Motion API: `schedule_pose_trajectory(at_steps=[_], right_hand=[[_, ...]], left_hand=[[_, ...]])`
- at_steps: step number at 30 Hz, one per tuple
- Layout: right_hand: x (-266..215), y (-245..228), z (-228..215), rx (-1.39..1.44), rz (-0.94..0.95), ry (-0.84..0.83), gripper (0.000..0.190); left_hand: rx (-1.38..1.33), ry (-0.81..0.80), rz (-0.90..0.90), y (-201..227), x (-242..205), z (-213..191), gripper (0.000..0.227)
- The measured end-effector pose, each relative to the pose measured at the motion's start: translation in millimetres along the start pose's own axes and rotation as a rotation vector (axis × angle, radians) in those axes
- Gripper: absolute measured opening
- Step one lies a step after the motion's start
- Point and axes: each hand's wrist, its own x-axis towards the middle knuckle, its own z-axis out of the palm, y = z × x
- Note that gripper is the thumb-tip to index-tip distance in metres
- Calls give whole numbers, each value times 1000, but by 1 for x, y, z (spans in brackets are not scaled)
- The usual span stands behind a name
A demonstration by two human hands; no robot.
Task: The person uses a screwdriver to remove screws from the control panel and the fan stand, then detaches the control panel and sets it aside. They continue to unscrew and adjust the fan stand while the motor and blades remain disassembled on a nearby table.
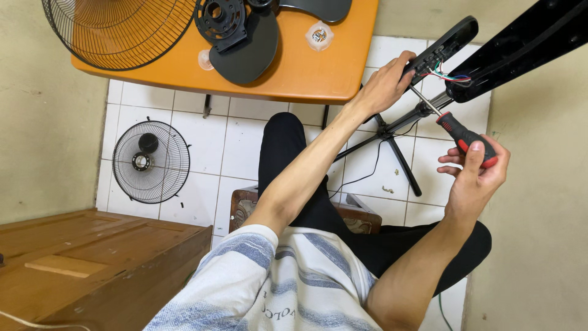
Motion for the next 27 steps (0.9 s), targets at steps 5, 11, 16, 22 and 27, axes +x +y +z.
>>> schedule_pose_trajectory(at_steps=[5, 11, 16, 22, 27], right_hand=[[1, -2, -4, -9, 156, 49, 32], [0, -1, -7, -17, 52, 10, 32], [-5, -8, -9, -36, -128, -126, 37], [-10, -21, 5, -128, 56, 83, 35], [-12, -19, 8, -237, -5, 211, 42]], left_hand=[[72, -5, 36, 11, -1, -6, 38], [85, -28, 25, 22, 0, -12, 38], [101, -11, 3, 27, 2, -15, 36], [-119, -198, -264, 20, 1, -20, 54], [-300, -287, -164, 7, -6, -21, 70]])
